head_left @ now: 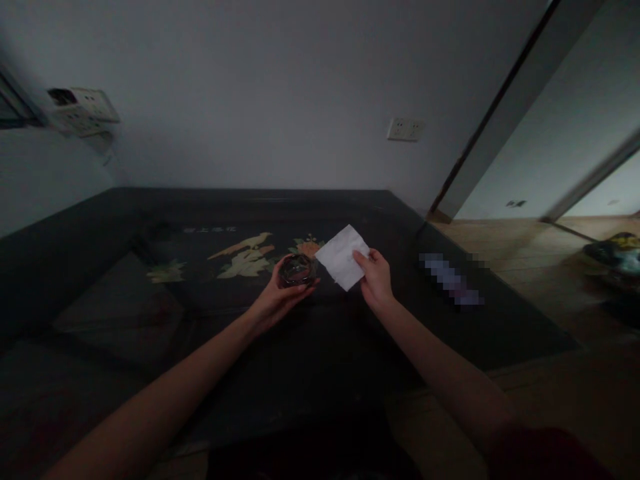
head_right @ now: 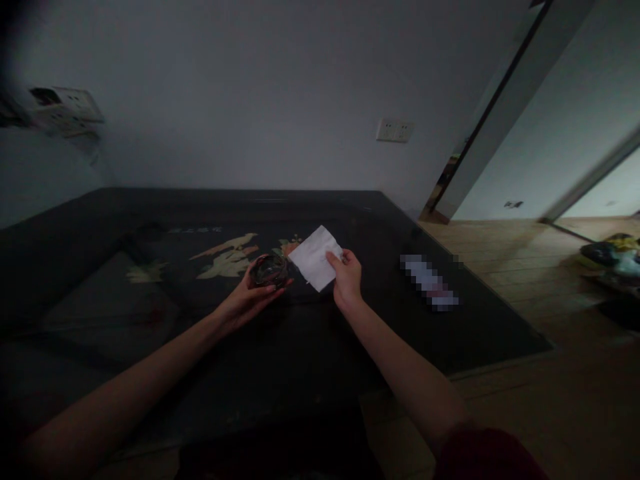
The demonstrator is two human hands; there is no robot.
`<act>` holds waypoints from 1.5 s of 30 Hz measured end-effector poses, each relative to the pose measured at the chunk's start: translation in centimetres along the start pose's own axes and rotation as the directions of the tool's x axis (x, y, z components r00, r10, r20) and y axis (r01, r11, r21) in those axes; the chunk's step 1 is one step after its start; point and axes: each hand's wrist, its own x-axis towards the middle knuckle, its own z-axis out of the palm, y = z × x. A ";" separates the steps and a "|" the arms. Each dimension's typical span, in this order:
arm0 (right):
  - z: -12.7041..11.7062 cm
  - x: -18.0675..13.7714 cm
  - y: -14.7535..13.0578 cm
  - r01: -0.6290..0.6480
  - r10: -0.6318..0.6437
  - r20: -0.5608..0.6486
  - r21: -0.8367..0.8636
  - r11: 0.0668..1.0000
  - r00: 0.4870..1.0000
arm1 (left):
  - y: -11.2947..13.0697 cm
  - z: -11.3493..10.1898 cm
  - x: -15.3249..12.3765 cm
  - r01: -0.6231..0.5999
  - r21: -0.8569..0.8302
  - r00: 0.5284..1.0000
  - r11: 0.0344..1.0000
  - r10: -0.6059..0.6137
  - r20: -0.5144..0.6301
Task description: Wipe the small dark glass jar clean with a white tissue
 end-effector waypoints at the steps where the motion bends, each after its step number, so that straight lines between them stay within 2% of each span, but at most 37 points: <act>1: 0.1 -0.1 -0.3 0.034 -0.034 -0.015 0.000 0.999 0.999 | 0.0 0.0 0.0 0.028 -0.015 0.999 0.999 -0.027 0.039; 3: 0.3 -0.6 -0.9 0.147 -0.149 -0.037 -0.035 0.988 0.988 | 0.1 0.1 0.0 0.105 -0.047 0.987 0.993 -0.099 0.123; 5: 0.6 -1.5 -1.2 0.336 -0.340 0.001 -0.147 0.930 0.940 | 0.1 0.3 -0.1 0.193 -0.062 0.968 0.979 -0.180 0.174; 7: 0.9 -2.6 -1.3 0.509 -0.481 0.167 -0.269 0.818 0.861 | 0.0 0.4 -0.1 0.248 -0.058 0.957 0.967 -0.235 0.173; 8: 1.1 -3.3 -1.2 0.568 -0.492 0.296 -0.292 0.770 0.819 | -0.1 0.4 -0.1 0.251 -0.058 0.958 0.966 -0.240 0.156; 9: 1.2 -3.9 -1.1 0.621 -0.466 0.447 -0.307 0.722 0.763 | -0.2 0.3 -0.1 0.241 -0.061 0.964 0.969 -0.232 0.129; 11: 1.5 -4.8 -0.7 0.739 -0.331 0.734 -0.333 0.586 0.593 | -0.4 0.2 0.1 0.201 -0.069 0.979 0.977 -0.198 0.055; 13: 1.8 -5.4 -0.4 0.842 -0.210 0.872 -0.323 0.432 0.442 | -0.6 -0.1 0.5 0.163 -0.067 0.986 0.984 -0.164 -0.009; 15: 1.9 -5.7 -0.3 0.901 -0.145 0.918 -0.313 0.301 0.368 | -0.6 -0.4 0.8 0.126 -0.063 0.991 0.990 -0.129 -0.046; 18: 2.2 -5.9 -0.4 0.938 -0.073 0.943 -0.309 0.157 0.323 | -0.6 -0.9 1.3 0.071 -0.067 0.996 0.995 -0.075 -0.057; 21: 2.4 -6.2 -0.6 0.951 -0.017 0.952 -0.303 0.066 0.305 | -0.8 -1.2 1.6 0.038 -0.061 0.998 0.997 -0.040 -0.038; 24: 2.6 -6.6 -0.6 0.950 0.001 0.951 -0.310 0.023 0.310 | -1.0 -1.2 1.6 0.044 -0.066 0.998 0.997 -0.047 -0.045; 27: 2.6 -6.9 -0.4 0.943 0.008 0.943 -0.333 0.021 0.333 | -1.1 -1.0 1.3 0.023 -0.063 0.999 0.998 -0.024 -0.031; 29: 2.5 -7.0 -0.2 0.929 -0.010 0.931 -0.363 0.066 0.365 | -1.0 -0.8 1.1 -0.016 -0.040 1.000 0.999 0.015 -0.023; 32: 2.5 -7.2 0.4 0.867 -0.057 0.883 -0.441 0.233 0.465 | -0.8 -0.5 0.8 -0.048 0.018 0.999 0.999 0.048 -0.001; 34: 2.6 -7.4 0.7 0.753 -0.054 0.817 -0.501 0.426 0.575 | -0.8 -0.4 0.7 -0.070 0.048 0.997 0.996 0.069 0.017; 36: 2.8 -7.6 0.9 0.572 -0.008 0.747 -0.502 0.649 0.665 | -0.7 -0.4 0.7 -0.081 0.058 0.997 0.995 0.080 0.022; 38: 2.9 -7.7 1.0 0.420 0.025 0.716 -0.437 0.795 0.698 | -0.7 -0.3 0.7 -0.074 0.058 0.997 0.996 0.073 0.014; 39: 3.0 -7.7 0.9 0.395 0.027 0.715 -0.417 0.819 0.698 | -0.7 -0.3 0.7 -0.070 0.057 0.998 0.996 0.069 0.012; 41: 2.9 -7.6 0.7 0.466 0.031 0.743 -0.450 0.762 0.668 | -0.8 -0.3 0.7 -0.072 0.055 0.997 0.996 0.071 0.009; 42: 2.9 -7.5 0.6 0.545 0.034 0.769 -0.484 0.685 0.639 | -0.8 -0.3 0.7 -0.077 0.053 0.997 0.996 0.077 0.007; 45: 2.7 -7.2 0.2 0.780 0.061 0.854 -0.499 0.377 0.517 | -0.9 -0.5 0.7 -0.074 0.053 0.997 0.996 0.074 -0.007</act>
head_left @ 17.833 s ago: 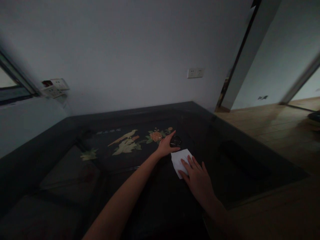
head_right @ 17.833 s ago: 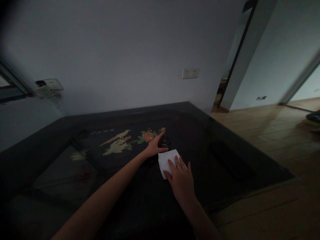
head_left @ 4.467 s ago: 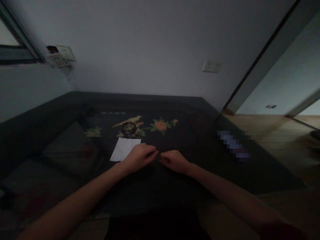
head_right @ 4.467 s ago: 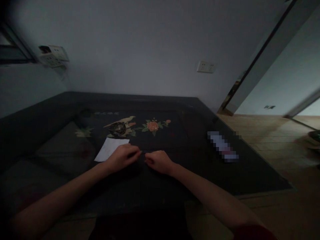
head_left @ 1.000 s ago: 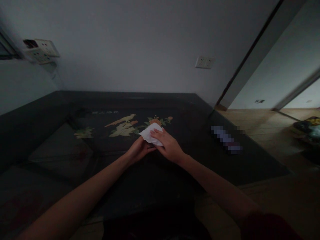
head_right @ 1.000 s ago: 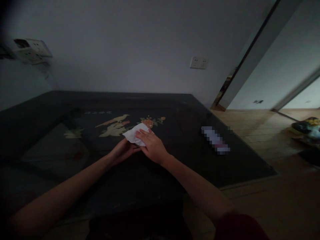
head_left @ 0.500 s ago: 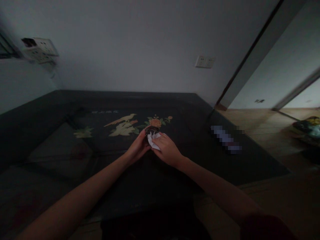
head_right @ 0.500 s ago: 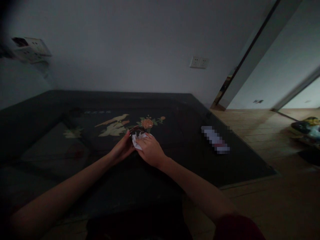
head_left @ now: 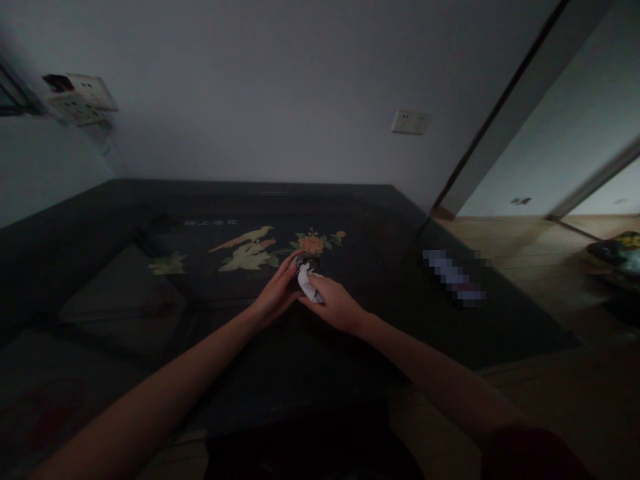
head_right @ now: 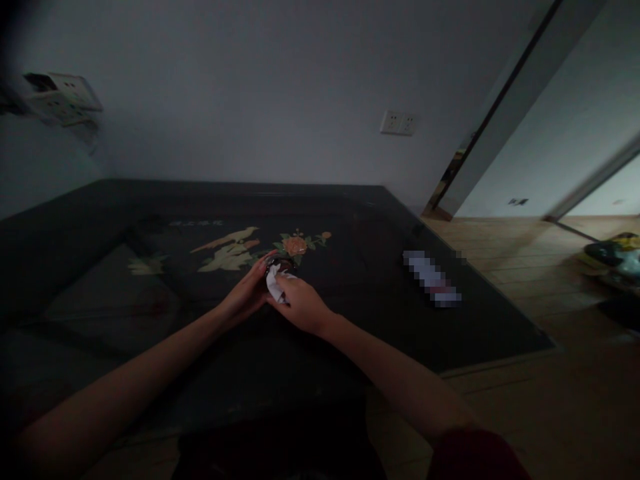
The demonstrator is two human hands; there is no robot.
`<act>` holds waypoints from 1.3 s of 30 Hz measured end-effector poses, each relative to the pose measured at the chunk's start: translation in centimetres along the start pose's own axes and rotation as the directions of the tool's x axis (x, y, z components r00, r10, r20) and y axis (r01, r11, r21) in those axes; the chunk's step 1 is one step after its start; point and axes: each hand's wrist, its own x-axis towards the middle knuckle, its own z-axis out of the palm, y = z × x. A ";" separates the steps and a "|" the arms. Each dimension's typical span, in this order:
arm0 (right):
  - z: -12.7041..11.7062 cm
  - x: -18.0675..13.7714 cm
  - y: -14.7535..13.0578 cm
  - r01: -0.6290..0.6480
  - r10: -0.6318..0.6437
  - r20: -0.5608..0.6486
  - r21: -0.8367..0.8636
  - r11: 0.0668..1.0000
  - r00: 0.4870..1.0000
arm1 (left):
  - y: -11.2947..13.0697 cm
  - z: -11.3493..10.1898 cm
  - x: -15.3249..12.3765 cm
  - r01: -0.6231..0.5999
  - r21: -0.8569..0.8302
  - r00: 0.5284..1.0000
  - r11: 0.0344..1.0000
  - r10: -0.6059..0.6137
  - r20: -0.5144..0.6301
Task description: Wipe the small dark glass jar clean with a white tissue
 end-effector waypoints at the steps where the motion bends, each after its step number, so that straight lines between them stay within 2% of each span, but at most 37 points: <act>1: -0.1 0.0 0.1 0.045 -0.043 0.024 -0.100 0.994 0.999 | 0.0 -0.1 0.0 0.005 0.004 1.000 1.000 -0.005 -0.009; 4: -0.2 0.0 0.1 0.150 -0.126 0.092 -0.342 0.928 0.988 | 0.0 -0.3 0.1 0.015 0.024 0.999 1.000 -0.014 -0.029; 6: 0.1 -0.1 0.0 0.169 -0.138 0.100 -0.459 0.872 0.985 | 0.0 -0.3 0.2 0.023 0.034 0.999 0.999 -0.022 -0.034; 10: 0.8 -0.2 -0.5 0.104 -0.089 0.054 -0.569 0.816 0.995 | 0.3 0.0 0.2 0.041 0.050 0.998 0.998 -0.039 -0.049; 13: 0.8 -0.2 -1.0 0.084 -0.055 0.068 -0.576 0.813 0.996 | 0.4 0.3 0.0 0.040 0.048 0.998 0.998 -0.038 -0.051; 15: 0.6 -0.1 -1.2 0.064 -0.030 0.075 -0.509 0.858 0.997 | 0.4 0.4 0.0 0.036 0.039 0.999 0.999 -0.035 -0.040; 17: 0.4 -0.1 -1.3 0.023 -0.004 0.051 -0.373 0.928 0.999 | 0.3 0.4 0.0 0.025 0.034 0.999 0.999 -0.024 -0.029; 20: 0.5 -0.1 -1.0 -0.062 0.062 -0.019 -0.022 0.998 0.998 | 0.3 0.3 0.0 0.021 0.052 1.000 0.998 -0.020 -0.020; 23: 1.0 -0.3 -0.7 -0.125 0.149 -0.041 0.352 0.927 0.988 | 0.4 0.2 0.0 0.012 0.085 1.000 0.996 -0.009 -0.028; 25: 1.2 -0.3 -0.7 -0.137 0.172 -0.038 0.442 0.886 0.984 | 0.4 0.3 0.1 -0.002 0.090 0.999 0.996 0.005 -0.037; 27: 1.0 -0.3 -0.8 -0.118 0.138 -0.028 0.369 0.922 0.990 | 0.4 0.3 0.1 0.001 0.078 0.999 0.997 0.003 -0.049; 29: 0.5 -0.2 -0.8 -0.055 0.057 -0.005 0.194 0.980 0.998 | 0.4 0.4 0.0 0.009 0.064 0.998 0.998 -0.005 -0.057; 31: -0.2 -0.1 -0.8 0.030 -0.030 0.046 0.007 1.000 0.998 | 0.5 0.6 -0.1 0.017 0.054 0.999 0.998 -0.014 -0.051; 35: -0.7 -0.2 -0.5 0.143 -0.101 0.148 -0.311 0.940 0.984 | 0.7 0.7 -0.3 0.038 0.036 0.998 0.999 -0.037 -0.042; 39: 0.6 -0.7 -0.4 0.111 -0.075 0.090 -0.526 0.843 0.993 | 0.8 0.7 -0.3 0.051 0.052 0.997 0.997 -0.048 -0.057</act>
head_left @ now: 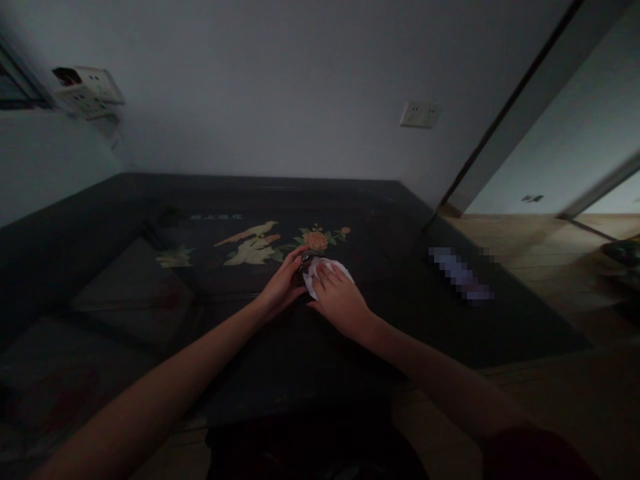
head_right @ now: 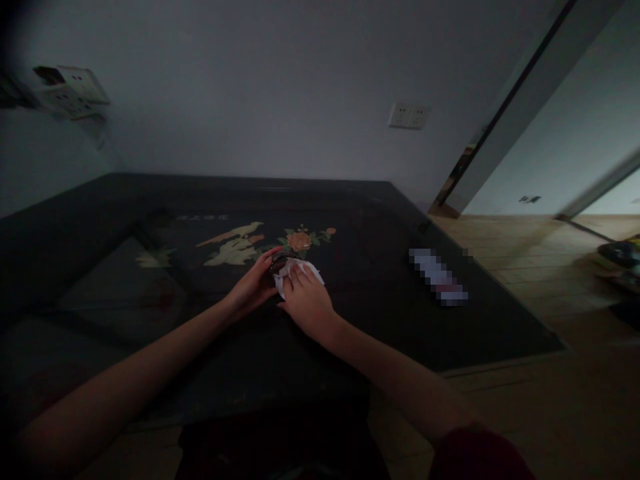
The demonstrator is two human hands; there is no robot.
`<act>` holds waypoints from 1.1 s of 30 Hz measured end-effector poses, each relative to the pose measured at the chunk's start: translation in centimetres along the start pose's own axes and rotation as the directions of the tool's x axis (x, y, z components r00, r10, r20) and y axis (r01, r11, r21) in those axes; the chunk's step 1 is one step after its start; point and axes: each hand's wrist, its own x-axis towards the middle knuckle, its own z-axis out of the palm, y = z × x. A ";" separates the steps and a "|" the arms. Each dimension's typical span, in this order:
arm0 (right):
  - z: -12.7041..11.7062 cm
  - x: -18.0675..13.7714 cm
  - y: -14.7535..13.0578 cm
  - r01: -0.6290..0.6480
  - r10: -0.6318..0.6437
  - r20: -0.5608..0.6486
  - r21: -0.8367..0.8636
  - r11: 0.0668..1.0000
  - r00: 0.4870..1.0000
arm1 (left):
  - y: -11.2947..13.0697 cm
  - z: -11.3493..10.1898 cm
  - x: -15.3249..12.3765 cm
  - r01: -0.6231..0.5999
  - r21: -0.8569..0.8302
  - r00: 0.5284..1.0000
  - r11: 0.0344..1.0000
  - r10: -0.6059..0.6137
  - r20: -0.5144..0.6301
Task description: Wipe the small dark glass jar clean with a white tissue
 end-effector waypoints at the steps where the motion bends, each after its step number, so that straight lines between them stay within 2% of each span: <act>1: 0.3 -0.1 -0.2 -0.018 0.018 -0.001 -0.025 1.000 1.000 | 0.0 0.0 0.0 0.002 0.005 1.000 1.000 -0.002 -0.008; 4: 0.5 -0.1 -0.7 -0.034 0.037 0.034 -0.075 0.997 0.999 | 0.0 0.0 0.1 0.005 0.013 1.000 1.000 -0.005 -0.024; 7: -0.3 0.0 -0.9 -0.016 0.022 0.079 -0.075 0.997 0.997 | -0.2 0.1 0.2 0.003 0.005 1.000 1.000 -0.003 -0.014; 9: -0.9 0.1 -0.8 -0.017 0.016 0.079 0.015 1.000 0.997 | -0.2 0.1 0.2 -0.006 -0.007 1.000 1.000 0.006 0.001; 12: -1.3 0.3 -0.3 -0.053 0.041 0.048 0.299 0.953 0.998 | -0.2 0.0 0.1 -0.013 -0.009 1.000 1.000 0.013 0.013; 14: -1.0 0.4 -0.1 -0.131 0.118 0.059 0.546 0.827 0.991 | -0.2 0.0 0.1 -0.013 0.006 1.000 1.000 0.013 0.005; 16: -0.6 0.5 0.0 -0.210 0.201 0.108 0.773 0.599 0.973 | -0.1 -0.1 0.2 -0.025 0.015 1.000 1.000 0.025 -0.001; 18: -0.2 0.6 -0.1 -0.226 0.242 0.145 0.907 0.356 0.960 | -0.1 0.0 0.2 -0.042 0.012 0.999 0.999 0.042 -0.001; 19: 0.0 0.7 -0.1 -0.215 0.243 0.147 0.936 0.280 0.959 | -0.1 0.0 0.2 -0.044 0.009 0.999 0.999 0.044 -0.003; 20: 0.0 0.7 -0.2 -0.203 0.240 0.143 0.947 0.248 0.960 | -0.1 0.0 0.1 -0.040 0.010 0.999 0.999 0.040 -0.006; 22: 0.0 0.7 -0.2 -0.197 0.229 0.129 0.932 0.304 0.965 | 0.0 0.1 0.0 -0.032 0.015 0.999 0.999 0.033 -0.017; 25: -0.7 0.5 0.3 -0.208 0.183 0.127 0.817 0.538 0.975 | 0.1 0.3 -0.1 -0.018 0.016 1.000 1.000 0.018 -0.023; 27: -1.2 0.4 0.6 -0.143 0.100 0.101 0.689 0.711 0.990 | 0.1 0.4 -0.1 -0.007 0.014 1.000 1.000 0.008 -0.026; 30: -1.6 0.2 0.8 0.033 -0.068 0.075 0.393 0.919 0.995 | 0.0 0.3 -0.1 -0.002 0.008 1.000 1.000 0.002 -0.029; 33: -1.2 -0.1 0.1 0.057 -0.059 0.085 0.028 0.998 0.995 | -0.1 0.3 0.0 0.002 0.004 1.000 1.000 -0.001 -0.022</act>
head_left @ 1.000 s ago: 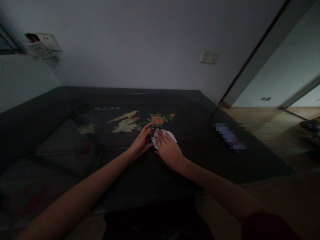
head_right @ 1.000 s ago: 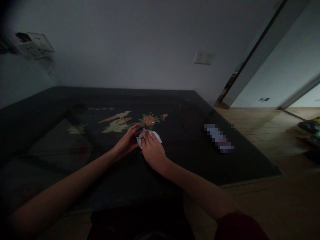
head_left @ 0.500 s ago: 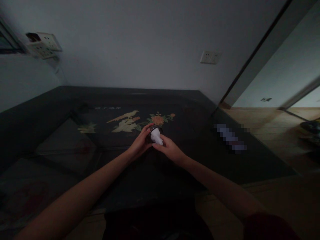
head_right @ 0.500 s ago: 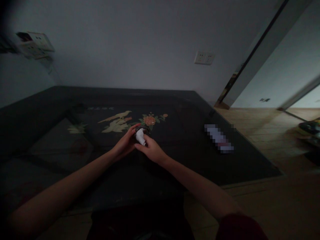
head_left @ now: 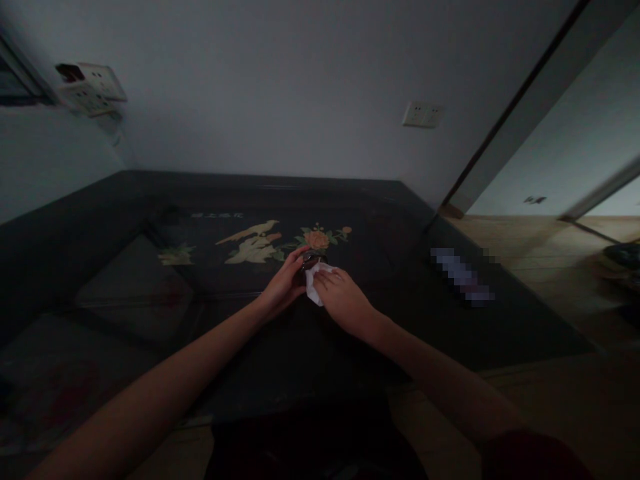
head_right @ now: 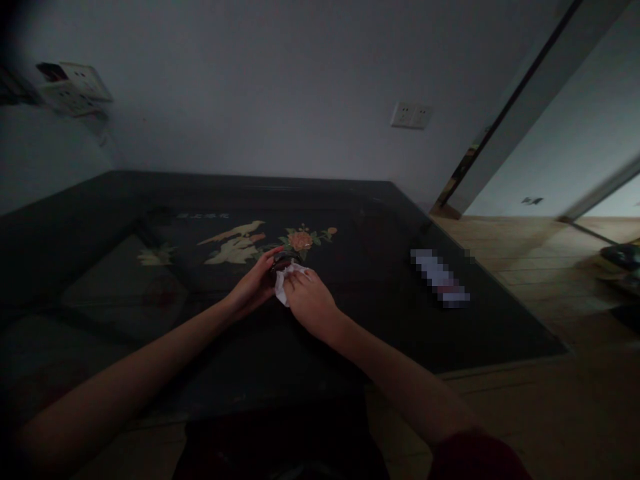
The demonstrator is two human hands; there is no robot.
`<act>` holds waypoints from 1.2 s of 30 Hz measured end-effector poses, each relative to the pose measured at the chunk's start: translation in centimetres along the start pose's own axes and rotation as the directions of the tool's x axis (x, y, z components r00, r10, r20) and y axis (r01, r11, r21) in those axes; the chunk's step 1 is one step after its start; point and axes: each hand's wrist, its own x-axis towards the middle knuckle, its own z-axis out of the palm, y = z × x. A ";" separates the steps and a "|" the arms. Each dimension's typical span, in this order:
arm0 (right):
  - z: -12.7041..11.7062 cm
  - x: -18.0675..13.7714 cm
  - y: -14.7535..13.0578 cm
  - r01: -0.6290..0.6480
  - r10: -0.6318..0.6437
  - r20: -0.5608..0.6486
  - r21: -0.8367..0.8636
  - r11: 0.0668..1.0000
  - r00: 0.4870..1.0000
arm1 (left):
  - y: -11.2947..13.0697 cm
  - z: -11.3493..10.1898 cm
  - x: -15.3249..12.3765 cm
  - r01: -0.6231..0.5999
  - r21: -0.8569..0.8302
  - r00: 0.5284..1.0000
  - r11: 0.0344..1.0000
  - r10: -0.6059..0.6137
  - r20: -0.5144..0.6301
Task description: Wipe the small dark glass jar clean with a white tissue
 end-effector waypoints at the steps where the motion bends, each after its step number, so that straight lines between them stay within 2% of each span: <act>1: 0.3 -0.1 -0.3 -0.030 0.029 -0.011 -0.089 0.996 1.000 | 0.0 0.0 0.0 0.002 0.000 1.000 1.000 -0.002 0.003; 3: 0.8 -0.1 -1.0 -0.077 0.071 -0.038 -0.179 0.981 0.997 | 0.0 0.0 0.1 0.006 -0.002 1.000 1.000 -0.006 0.005; 6: 1.1 0.0 -1.4 -0.105 0.097 -0.056 -0.163 0.981 0.994 | -0.1 -0.1 0.2 -0.001 -0.017 1.000 1.000 0.001 0.002; 8: 0.9 0.2 -1.3 -0.099 0.097 -0.040 -0.065 0.993 0.995 | -0.2 -0.2 0.2 -0.007 -0.024 1.000 1.000 0.008 0.006; 11: 0.7 0.4 -0.7 -0.104 0.111 -0.020 0.219 0.970 0.994 | -0.3 -0.5 0.3 -0.012 -0.017 0.999 1.000 0.012 0.036; 13: 0.8 0.6 -0.4 -0.144 0.175 -0.022 0.476 0.868 0.984 | -0.3 -0.7 0.3 -0.016 0.001 0.999 1.000 0.016 0.052; 15: 1.3 0.7 -0.2 -0.183 0.266 -0.005 0.711 0.679 0.964 | -0.3 -0.7 0.3 -0.020 0.017 0.999 1.000 0.019 0.048; 17: 1.9 0.8 -0.1 -0.184 0.325 0.019 0.854 0.487 0.946 | -0.2 -0.7 0.3 -0.017 0.024 0.999 1.000 0.016 0.032; 19: 2.2 0.9 -0.1 -0.158 0.341 0.014 0.904 0.398 0.940 | -0.1 -0.5 0.2 -0.016 0.024 1.000 1.000 0.016 0.011; 21: 2.1 0.9 0.0 -0.155 0.328 0.002 0.884 0.441 0.945 | -0.1 -0.4 0.2 -0.015 0.031 1.000 0.999 0.015 0.002; 23: 1.5 0.8 0.1 -0.166 0.269 -0.001 0.783 0.599 0.963 | -0.1 -0.4 0.1 -0.013 0.034 1.000 0.999 0.013 0.007; 26: 0.5 0.6 0.3 -0.103 0.117 -0.001 0.458 0.883 0.993 | -0.2 -0.5 0.2 -0.010 0.020 1.000 1.000 0.010 0.023; 28: 0.1 0.5 0.2 -0.060 0.063 -0.007 0.201 0.978 0.998 | -0.3 -0.6 0.2 -0.012 0.004 0.999 1.000 0.012 0.033; 30: 0.2 0.4 -0.1 -0.066 0.066 -0.023 0.001 0.998 0.998 | -0.3 -0.5 0.2 -0.012 -0.004 0.999 1.000 0.013 0.035; 32: 0.5 0.4 -0.4 -0.089 0.084 -0.041 -0.112 0.990 0.996 | -0.2 -0.4 0.2 -0.010 0.005 1.000 1.000 0.010 0.026; 36: 0.8 0.4 -0.9 -0.094 0.089 -0.034 -0.160 0.983 0.995 | -0.1 -0.3 0.2 -0.011 0.011 1.000 1.000 0.011 0.019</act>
